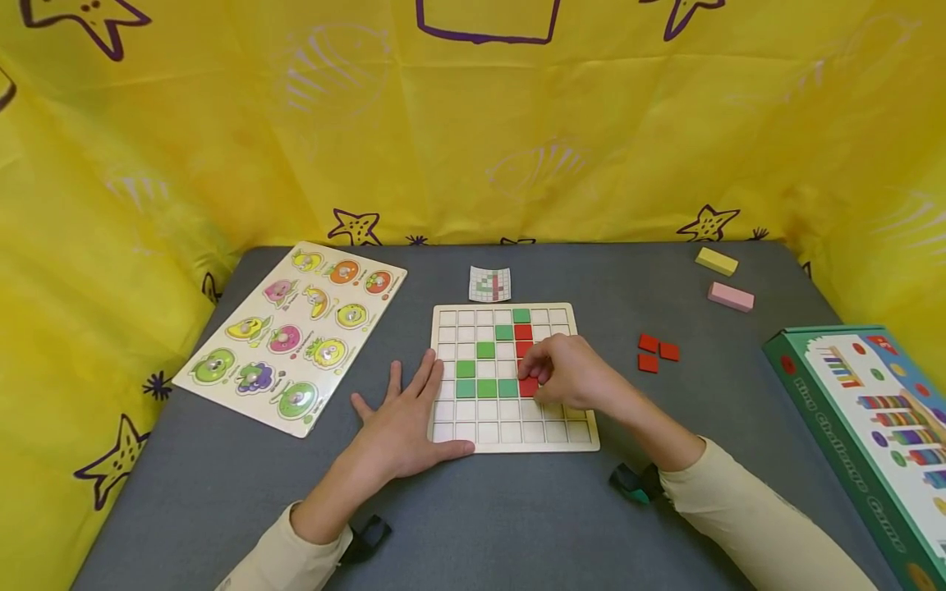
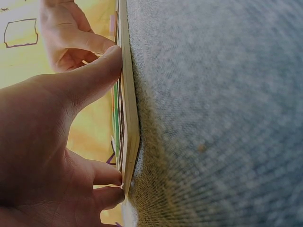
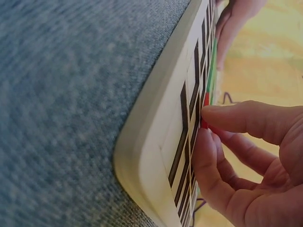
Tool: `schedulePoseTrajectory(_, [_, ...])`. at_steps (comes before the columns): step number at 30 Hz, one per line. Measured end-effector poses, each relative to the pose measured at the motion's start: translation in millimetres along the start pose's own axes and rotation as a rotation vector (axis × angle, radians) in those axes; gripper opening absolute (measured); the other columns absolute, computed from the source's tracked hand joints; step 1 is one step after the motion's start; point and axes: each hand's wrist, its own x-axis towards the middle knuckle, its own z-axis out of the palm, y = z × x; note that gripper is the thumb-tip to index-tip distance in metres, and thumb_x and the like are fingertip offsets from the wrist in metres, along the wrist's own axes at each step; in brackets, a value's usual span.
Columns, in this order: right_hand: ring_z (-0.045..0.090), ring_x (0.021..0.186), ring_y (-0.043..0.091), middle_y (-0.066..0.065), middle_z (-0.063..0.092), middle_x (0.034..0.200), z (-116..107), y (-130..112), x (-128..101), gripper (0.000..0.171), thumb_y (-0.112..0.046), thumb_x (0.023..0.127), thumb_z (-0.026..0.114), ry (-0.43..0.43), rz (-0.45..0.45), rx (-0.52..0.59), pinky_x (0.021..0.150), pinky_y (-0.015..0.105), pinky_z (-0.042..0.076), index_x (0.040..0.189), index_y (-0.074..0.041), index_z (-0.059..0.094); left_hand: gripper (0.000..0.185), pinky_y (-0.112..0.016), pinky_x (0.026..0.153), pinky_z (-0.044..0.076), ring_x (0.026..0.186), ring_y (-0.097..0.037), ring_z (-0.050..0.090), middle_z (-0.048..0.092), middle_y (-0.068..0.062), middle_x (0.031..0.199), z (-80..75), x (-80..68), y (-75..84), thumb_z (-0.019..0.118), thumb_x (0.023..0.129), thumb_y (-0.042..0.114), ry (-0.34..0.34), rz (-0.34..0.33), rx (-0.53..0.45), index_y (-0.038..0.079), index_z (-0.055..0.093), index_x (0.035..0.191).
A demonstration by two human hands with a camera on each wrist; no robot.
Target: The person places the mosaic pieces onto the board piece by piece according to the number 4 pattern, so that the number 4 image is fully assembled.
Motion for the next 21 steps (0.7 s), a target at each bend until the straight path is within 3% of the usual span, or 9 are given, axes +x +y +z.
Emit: schedulePoseTrajectory(21, [0.065,0.081,0.017,0.004,0.074,0.089,-14.8,11.8,-5.7,0.025,0.002,0.075,0.076,0.062,-0.025,0.051,0.071,0.033,0.053,0.097,-0.011,0.080,0.123,-0.096,0.097,0.000,0.158,-0.052,0.002,0.004,0.000,0.177,-1.9,-1.2,0.9,0.078,0.078,0.072,-0.006,0.003,-0.010,0.015,0.017,0.168])
